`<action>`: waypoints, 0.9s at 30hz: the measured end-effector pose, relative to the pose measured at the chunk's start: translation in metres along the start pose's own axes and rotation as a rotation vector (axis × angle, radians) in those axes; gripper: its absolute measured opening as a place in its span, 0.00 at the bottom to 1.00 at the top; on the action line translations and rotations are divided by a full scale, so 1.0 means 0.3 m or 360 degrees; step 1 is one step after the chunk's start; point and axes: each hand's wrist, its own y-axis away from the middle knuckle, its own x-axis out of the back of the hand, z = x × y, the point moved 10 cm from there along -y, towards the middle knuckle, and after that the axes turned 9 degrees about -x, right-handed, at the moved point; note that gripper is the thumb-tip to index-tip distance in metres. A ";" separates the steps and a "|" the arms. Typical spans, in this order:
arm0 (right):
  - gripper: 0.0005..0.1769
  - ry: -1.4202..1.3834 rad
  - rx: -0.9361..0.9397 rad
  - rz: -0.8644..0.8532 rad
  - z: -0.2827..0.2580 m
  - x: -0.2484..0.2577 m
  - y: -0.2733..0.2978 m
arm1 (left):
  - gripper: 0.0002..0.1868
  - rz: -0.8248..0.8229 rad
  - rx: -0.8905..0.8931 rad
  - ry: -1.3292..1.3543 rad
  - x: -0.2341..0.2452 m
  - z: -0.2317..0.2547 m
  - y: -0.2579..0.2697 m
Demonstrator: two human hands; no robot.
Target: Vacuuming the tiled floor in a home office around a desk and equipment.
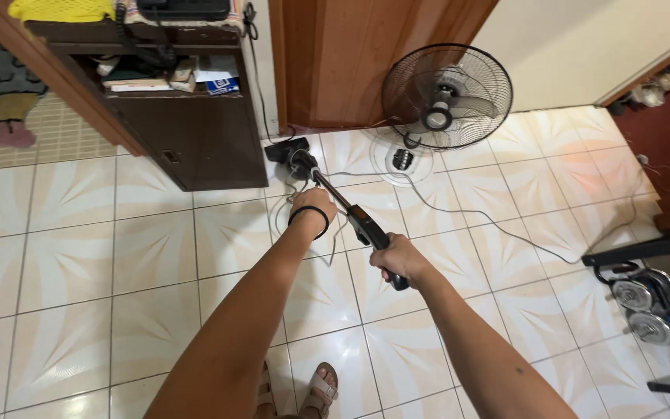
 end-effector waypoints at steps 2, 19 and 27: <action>0.14 -0.0025 0.0020 -0.0008 -0.021 -0.035 -0.035 | 0.16 -0.0024 0.0055 0.0011 0.004 -0.041 0.000; 0.14 -0.0088 -0.0031 -0.0043 0.086 -0.105 0.022 | 0.16 -0.0037 0.0011 -0.0179 -0.075 -0.073 0.050; 0.13 -0.0012 -0.0093 -0.0017 0.243 -0.061 0.229 | 0.19 -0.0109 -0.0035 -0.0111 -0.122 0.007 0.143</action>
